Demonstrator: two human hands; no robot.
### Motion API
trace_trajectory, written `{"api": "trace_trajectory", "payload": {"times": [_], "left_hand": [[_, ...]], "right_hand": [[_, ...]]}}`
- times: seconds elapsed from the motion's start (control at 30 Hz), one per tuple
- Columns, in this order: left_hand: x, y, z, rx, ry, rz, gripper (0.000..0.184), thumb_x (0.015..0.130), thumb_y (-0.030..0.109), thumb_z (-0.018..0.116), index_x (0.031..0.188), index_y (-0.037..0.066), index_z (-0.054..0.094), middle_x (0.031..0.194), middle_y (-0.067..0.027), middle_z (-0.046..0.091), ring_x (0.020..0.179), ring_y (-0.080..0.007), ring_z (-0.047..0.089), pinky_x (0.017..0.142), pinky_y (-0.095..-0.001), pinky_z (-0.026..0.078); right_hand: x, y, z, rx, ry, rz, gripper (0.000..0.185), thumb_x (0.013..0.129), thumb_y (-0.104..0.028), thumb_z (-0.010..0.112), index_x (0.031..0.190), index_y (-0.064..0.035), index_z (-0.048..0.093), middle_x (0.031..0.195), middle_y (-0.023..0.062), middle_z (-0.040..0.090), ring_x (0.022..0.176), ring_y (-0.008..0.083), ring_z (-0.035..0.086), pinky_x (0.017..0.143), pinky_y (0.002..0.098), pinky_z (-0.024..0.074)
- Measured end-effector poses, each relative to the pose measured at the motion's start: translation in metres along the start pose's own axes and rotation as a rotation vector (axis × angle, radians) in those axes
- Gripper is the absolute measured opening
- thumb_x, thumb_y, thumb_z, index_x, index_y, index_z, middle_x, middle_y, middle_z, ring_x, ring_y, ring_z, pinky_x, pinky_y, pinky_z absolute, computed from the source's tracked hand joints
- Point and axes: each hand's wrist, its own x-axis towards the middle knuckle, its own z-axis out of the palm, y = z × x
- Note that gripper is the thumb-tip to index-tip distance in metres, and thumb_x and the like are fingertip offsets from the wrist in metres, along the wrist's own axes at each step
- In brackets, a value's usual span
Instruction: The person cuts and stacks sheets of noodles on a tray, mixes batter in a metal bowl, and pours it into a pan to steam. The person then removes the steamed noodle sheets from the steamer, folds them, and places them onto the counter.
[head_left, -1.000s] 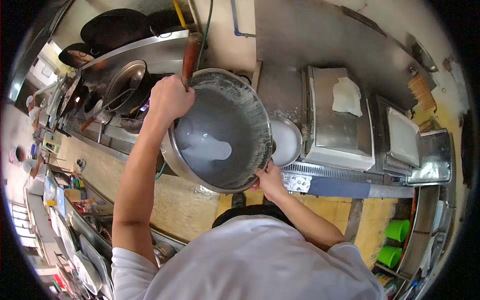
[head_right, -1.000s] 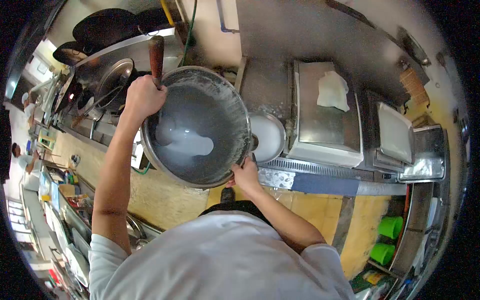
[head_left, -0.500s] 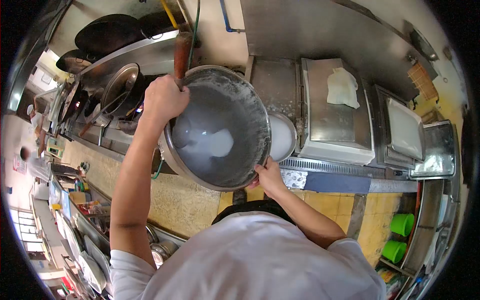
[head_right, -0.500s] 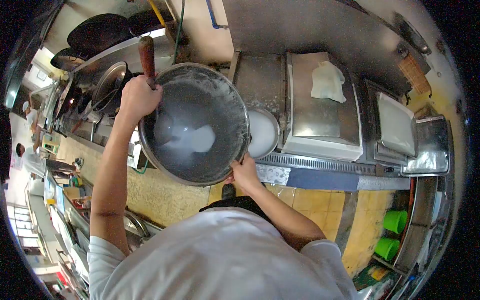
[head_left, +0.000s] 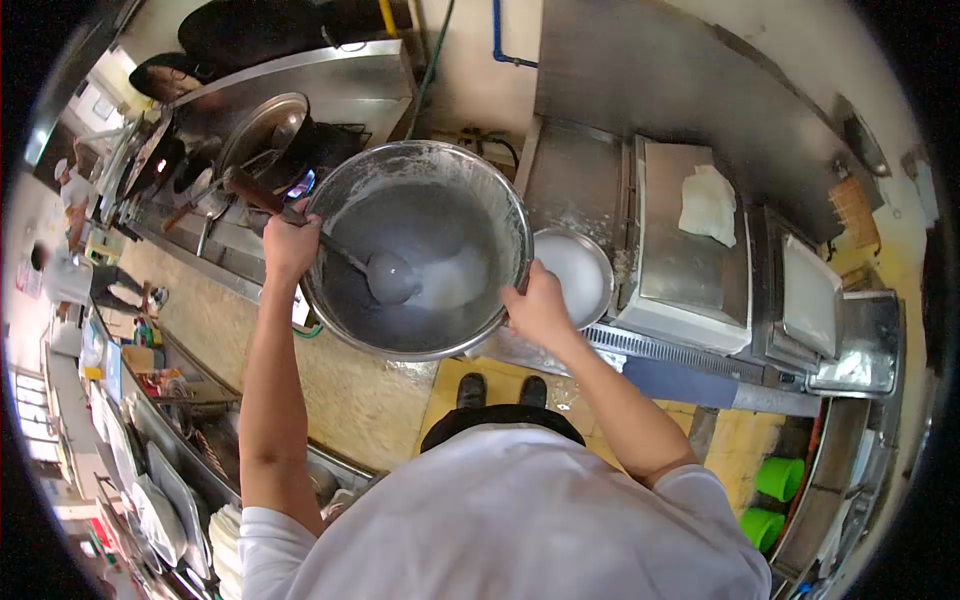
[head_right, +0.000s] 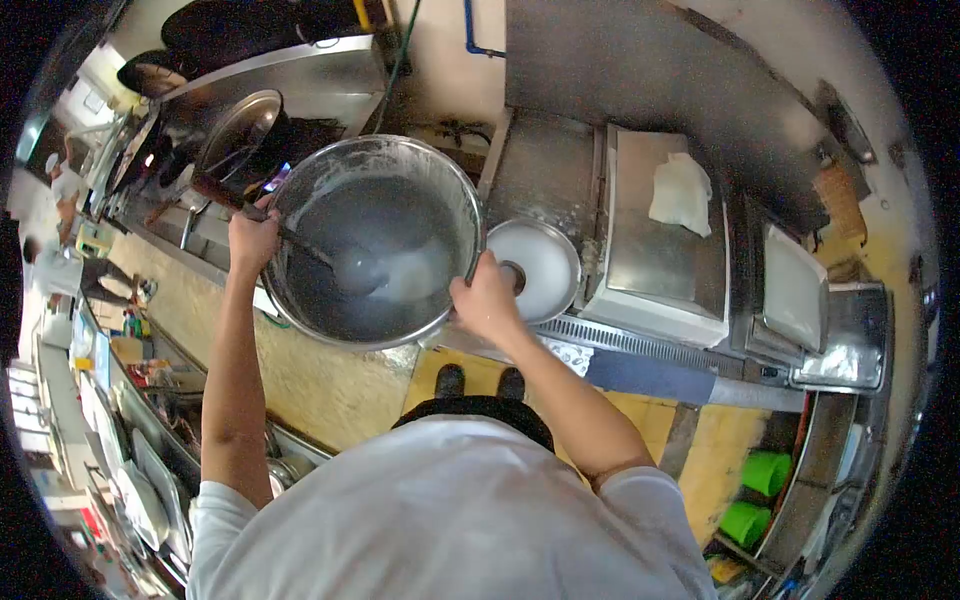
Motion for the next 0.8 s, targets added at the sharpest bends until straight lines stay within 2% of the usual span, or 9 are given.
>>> {"api": "trace_trajectory", "payload": {"times": [0.1, 0.17, 0.3, 0.33, 0.4, 0.5, 0.53, 0.67, 0.8], "left_hand": [[-0.006, -0.014, -0.003, 0.050, 0.041, 0.064, 0.045, 0.082, 0.021, 0.067, 0.127, 0.014, 0.070, 0.116, -0.0228, 0.069, 0.109, -0.0384, 0.066, 0.095, -0.0432, 0.051], [-0.005, -0.028, 0.011, 0.030, 0.119, 0.261, 0.046, 0.083, 0.017, 0.066, 0.128, 0.019, 0.070, 0.134, -0.0228, 0.060, 0.121, -0.0408, 0.059, 0.104, -0.0432, 0.046], [-0.020, -0.011, 0.020, -0.104, 0.017, 0.430, 0.043, 0.083, 0.017, 0.068, 0.125, 0.012, 0.070, 0.133, -0.0260, 0.061, 0.120, -0.0426, 0.060, 0.103, -0.0459, 0.047], [-0.033, 0.015, 0.000, -0.199, -0.140, 0.260, 0.043, 0.083, 0.017, 0.069, 0.124, 0.007, 0.068, 0.131, -0.0263, 0.062, 0.119, -0.0432, 0.060, 0.101, -0.0472, 0.048], [-0.040, 0.020, 0.021, -0.320, 0.062, 0.556, 0.047, 0.081, 0.018, 0.071, 0.127, 0.006, 0.064, 0.128, -0.0239, 0.064, 0.125, -0.0411, 0.057, 0.102, -0.0483, 0.046], [-0.045, 0.022, 0.021, -0.093, -0.090, 0.619, 0.050, 0.083, 0.023, 0.069, 0.131, 0.009, 0.062, 0.133, -0.0201, 0.063, 0.131, -0.0378, 0.054, 0.106, -0.0518, 0.042], [-0.047, 0.021, 0.018, 0.032, -0.201, 0.593, 0.050, 0.084, 0.024, 0.068, 0.132, 0.010, 0.062, 0.134, -0.0190, 0.062, 0.132, -0.0370, 0.053, 0.107, -0.0531, 0.041], [-0.066, 0.025, 0.035, 0.236, -0.305, 0.684, 0.057, 0.084, 0.027, 0.070, 0.138, 0.015, 0.059, 0.150, -0.0103, 0.051, 0.143, -0.0376, 0.041, 0.119, -0.0576, 0.028], [-0.067, 0.023, 0.001, 0.161, -0.202, 0.545, 0.081, 0.075, 0.039, 0.082, 0.146, 0.015, 0.052, 0.152, -0.0181, 0.047, 0.146, -0.0403, 0.036, 0.119, -0.0614, 0.024]], "right_hand": [[0.010, -0.088, -0.032, -0.421, 0.090, -0.177, 0.069, 0.084, -0.014, 0.071, 0.141, 0.0076, 0.039, 0.125, 0.0337, 0.053, 0.120, 0.0478, 0.056, 0.100, 0.0524, 0.0492], [0.030, -0.136, -0.033, -0.388, 0.192, -0.543, 0.071, 0.084, -0.015, 0.073, 0.143, 0.0058, 0.038, 0.140, 0.0307, 0.042, 0.128, 0.0461, 0.050, 0.105, 0.0496, 0.0469], [0.033, -0.255, -0.015, -0.242, 0.139, -1.079, 0.070, 0.079, -0.012, 0.073, 0.140, 0.0033, 0.043, 0.140, 0.0235, 0.047, 0.129, 0.0437, 0.048, 0.109, 0.0466, 0.0435], [0.036, -0.269, -0.004, -0.317, 0.108, -1.182, 0.072, 0.078, -0.013, 0.075, 0.142, 0.0000, 0.044, 0.142, 0.0223, 0.045, 0.132, 0.0418, 0.046, 0.112, 0.0460, 0.0415], [0.041, -0.282, 0.020, -0.539, 0.163, -1.383, 0.055, 0.077, -0.013, 0.075, 0.129, -0.0030, 0.061, 0.141, 0.0215, 0.050, 0.126, 0.0367, 0.055, 0.103, 0.0443, 0.0495], [0.029, -0.301, 0.016, -1.055, -0.243, -1.103, 0.027, 0.078, -0.011, 0.071, 0.103, -0.0032, 0.073, 0.124, 0.0198, 0.063, 0.106, 0.0326, 0.068, 0.085, 0.0406, 0.0580], [0.030, -0.293, 0.014, -1.033, -0.143, -1.224, 0.010, 0.079, -0.011, 0.067, 0.081, -0.0042, 0.074, 0.098, 0.0150, 0.070, 0.086, 0.0278, 0.072, 0.069, 0.0373, 0.0595], [0.022, -0.262, -0.001, -1.211, -0.469, -1.177, 0.011, 0.079, -0.012, 0.067, 0.082, -0.0035, 0.073, 0.081, 0.0121, 0.070, 0.076, 0.0261, 0.072, 0.066, 0.0379, 0.0585], [0.019, -0.240, -0.037, -1.241, -0.482, -1.047, 0.018, 0.079, -0.011, 0.066, 0.094, -0.0019, 0.069, 0.078, 0.0134, 0.070, 0.070, 0.0271, 0.072, 0.064, 0.0384, 0.0574]]}}
